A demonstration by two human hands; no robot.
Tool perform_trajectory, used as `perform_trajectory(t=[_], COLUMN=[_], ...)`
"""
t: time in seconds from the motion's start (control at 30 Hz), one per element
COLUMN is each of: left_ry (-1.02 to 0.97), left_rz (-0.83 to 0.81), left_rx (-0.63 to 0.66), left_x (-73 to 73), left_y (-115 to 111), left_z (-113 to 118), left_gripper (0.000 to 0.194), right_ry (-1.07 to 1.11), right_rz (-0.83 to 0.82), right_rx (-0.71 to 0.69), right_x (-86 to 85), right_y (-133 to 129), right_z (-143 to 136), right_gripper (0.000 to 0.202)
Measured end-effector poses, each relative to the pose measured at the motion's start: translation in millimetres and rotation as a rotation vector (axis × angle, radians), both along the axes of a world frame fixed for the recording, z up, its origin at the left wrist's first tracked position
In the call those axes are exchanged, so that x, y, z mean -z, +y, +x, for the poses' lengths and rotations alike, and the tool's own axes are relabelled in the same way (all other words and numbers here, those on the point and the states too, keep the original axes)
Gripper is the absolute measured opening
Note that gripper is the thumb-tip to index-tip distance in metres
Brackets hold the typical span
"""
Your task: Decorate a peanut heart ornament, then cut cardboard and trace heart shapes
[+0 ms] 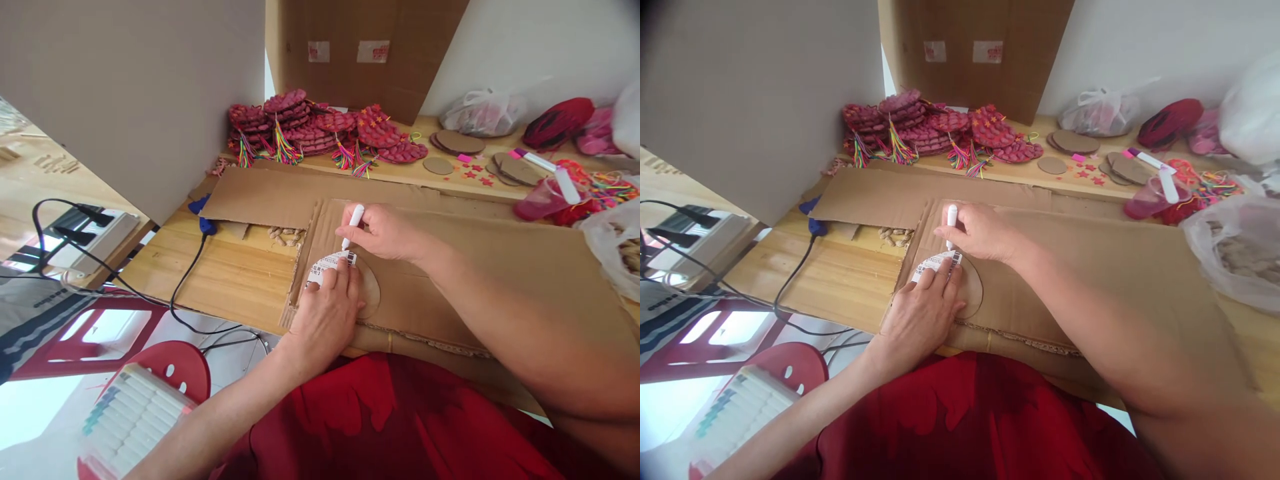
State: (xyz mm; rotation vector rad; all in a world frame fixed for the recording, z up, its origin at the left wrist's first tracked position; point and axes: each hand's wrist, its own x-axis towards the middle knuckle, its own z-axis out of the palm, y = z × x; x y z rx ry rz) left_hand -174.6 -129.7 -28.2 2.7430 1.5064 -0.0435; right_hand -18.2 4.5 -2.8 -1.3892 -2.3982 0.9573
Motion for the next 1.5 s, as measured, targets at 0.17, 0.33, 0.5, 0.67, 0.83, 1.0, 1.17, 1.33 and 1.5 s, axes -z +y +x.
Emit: perform_trajectory(t=[0.17,0.33,0.5,0.67,0.83,1.0,1.17,1.33,1.5], left_ry=[0.014,0.016,-0.001,-0.036,-0.056,-0.083,-0.098,-0.122,-0.121], left_rz=[-0.035,-0.04,-0.048,-0.054,-0.078,-0.066,-0.049,-0.033,-0.031], left_rx=[-0.005,0.02,0.015,0.015,0.005,0.009,0.017,0.025,0.021], left_x=[-1.0,-1.1,0.4,2.2,4.0,5.6,7.3,9.3,9.2], left_y=[1,2,5,8,8,7,8,10,11], left_z=[1,-1,-2,-1,-1,-4,-5,-7,-8], left_gripper=[0.054,0.053,0.054,0.054,0.055,0.054,0.054,0.053,0.052], right_ry=[-0.027,0.001,0.02,0.038,0.027,0.049,0.101,0.109,0.129], right_rz=[-0.001,0.018,0.034,0.085,0.134,0.146,0.139,0.139,0.179], right_rx=[0.021,0.033,0.038,0.002,-0.045,-0.037,-0.017,-0.023,-0.036], right_x=[1.8,2.8,3.6,5.0,2.8,3.5,9.4,10.5,11.3], right_y=[0,-1,-4,-8,-13,-13,-14,-23,-22], right_z=[6,12,10,14,20,17,21,35,29], right_gripper=[0.025,0.023,0.022,0.023,0.025,0.024,0.023,0.024,0.022])
